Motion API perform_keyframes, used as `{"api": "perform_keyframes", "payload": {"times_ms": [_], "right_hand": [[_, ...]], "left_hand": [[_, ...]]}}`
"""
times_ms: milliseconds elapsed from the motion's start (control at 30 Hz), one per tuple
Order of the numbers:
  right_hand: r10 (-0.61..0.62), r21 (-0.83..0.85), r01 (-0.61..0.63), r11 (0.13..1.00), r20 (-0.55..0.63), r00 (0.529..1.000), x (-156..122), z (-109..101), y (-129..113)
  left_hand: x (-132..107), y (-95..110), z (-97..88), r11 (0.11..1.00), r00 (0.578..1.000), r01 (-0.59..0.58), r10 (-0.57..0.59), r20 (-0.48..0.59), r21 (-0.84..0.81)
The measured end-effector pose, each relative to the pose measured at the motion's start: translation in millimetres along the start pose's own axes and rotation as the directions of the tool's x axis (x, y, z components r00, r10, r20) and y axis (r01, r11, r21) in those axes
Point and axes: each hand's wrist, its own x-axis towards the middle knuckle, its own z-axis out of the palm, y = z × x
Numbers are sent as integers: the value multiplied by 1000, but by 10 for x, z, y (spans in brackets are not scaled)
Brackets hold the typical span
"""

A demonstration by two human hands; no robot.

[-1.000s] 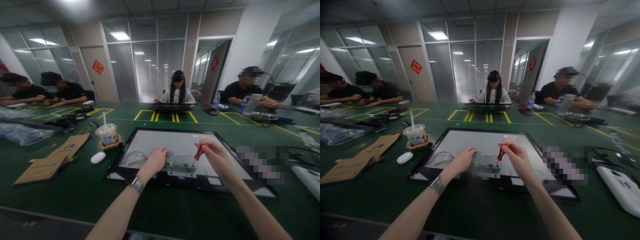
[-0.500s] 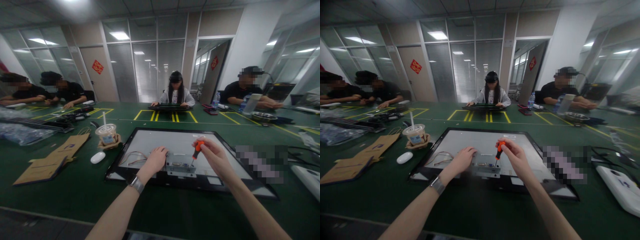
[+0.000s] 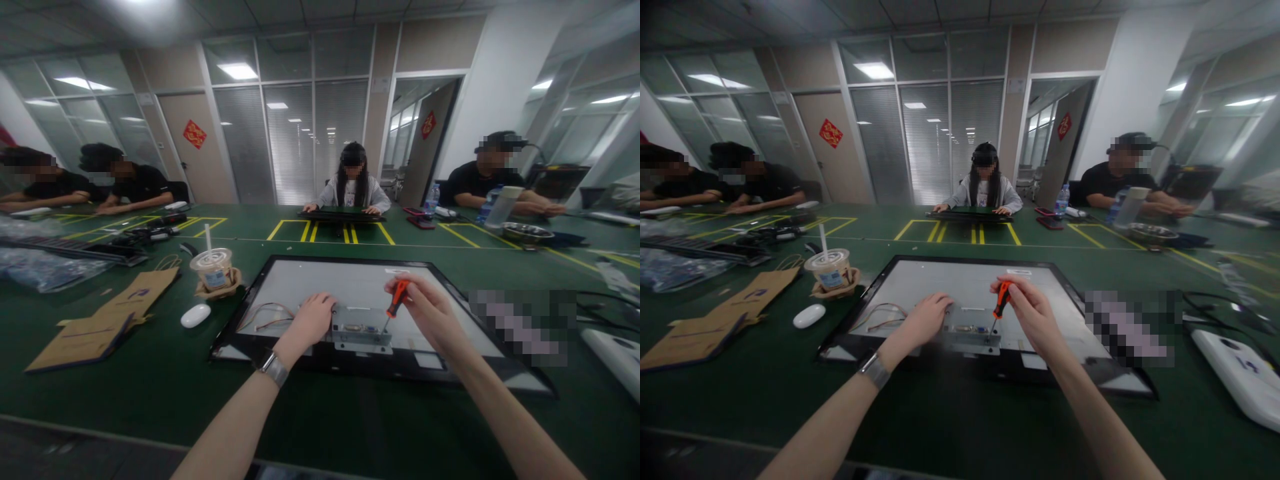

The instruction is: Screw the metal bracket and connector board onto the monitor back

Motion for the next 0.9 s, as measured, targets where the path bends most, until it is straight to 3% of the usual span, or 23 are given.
{"api": "perform_keyframes", "payload": {"times_ms": [300, 600, 767, 900], "right_hand": [[23, -110, -18, 994, 47, 999, -11, -41, -22], [-15, -45, 18, 999, 50, 999, -16, -16, 1], [55, -92, -48, 995, 81, 995, -37, -18, -16], [22, -8, -22, 1000, 63, 998, -49, 38, -3]], "left_hand": [[-8, 5, -9, 1000, 1000, -2, 2, -11, -4], [-6, 3, -4, 1000, 1000, -1, 1, -17, -15], [-5, -6, 8, 1000, 1000, -6, 6, -17, -13], [7, -23, 24, 1000, 1000, -7, 7, -11, -2]]}}
